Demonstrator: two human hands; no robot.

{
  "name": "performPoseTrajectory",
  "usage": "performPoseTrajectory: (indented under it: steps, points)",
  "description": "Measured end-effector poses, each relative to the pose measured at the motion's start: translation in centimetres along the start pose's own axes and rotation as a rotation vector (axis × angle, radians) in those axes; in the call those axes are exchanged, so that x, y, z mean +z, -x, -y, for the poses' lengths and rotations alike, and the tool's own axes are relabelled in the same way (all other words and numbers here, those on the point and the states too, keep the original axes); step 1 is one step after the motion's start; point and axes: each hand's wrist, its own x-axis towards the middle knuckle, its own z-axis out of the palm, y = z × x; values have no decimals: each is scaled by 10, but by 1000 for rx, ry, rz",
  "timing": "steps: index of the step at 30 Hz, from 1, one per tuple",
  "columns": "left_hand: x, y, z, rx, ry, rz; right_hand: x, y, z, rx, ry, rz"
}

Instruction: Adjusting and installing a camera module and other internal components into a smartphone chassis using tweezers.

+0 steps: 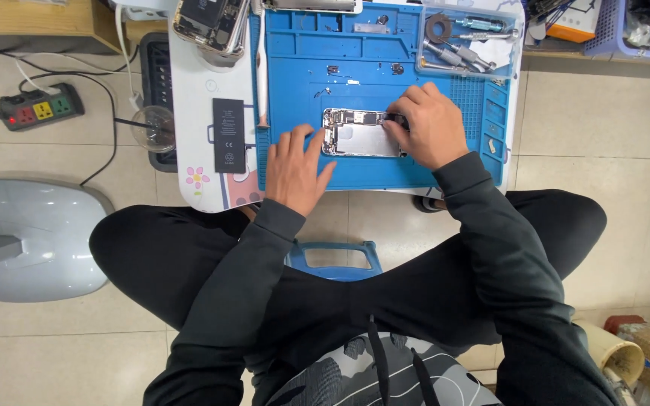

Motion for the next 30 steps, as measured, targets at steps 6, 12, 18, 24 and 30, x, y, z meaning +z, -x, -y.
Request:
performPoseTrajectory:
  steps: [6,12,18,24,30]
  points:
    - [14,9,-8,-70,32,-47,8,-2,-11,-20,55,14]
    - [28,28,-12,-84,77,-130,7,-5,-9,-9,51,95]
    - [33,35,-10,-47,65,-153,-1,6,-6,52,-143,204]
    - [21,36,-11,-93,194,-112,-28,23,2,162,-441,226]
    - [-1,30,-20,-80,164,-89,-35,34,12,272,-626,240]
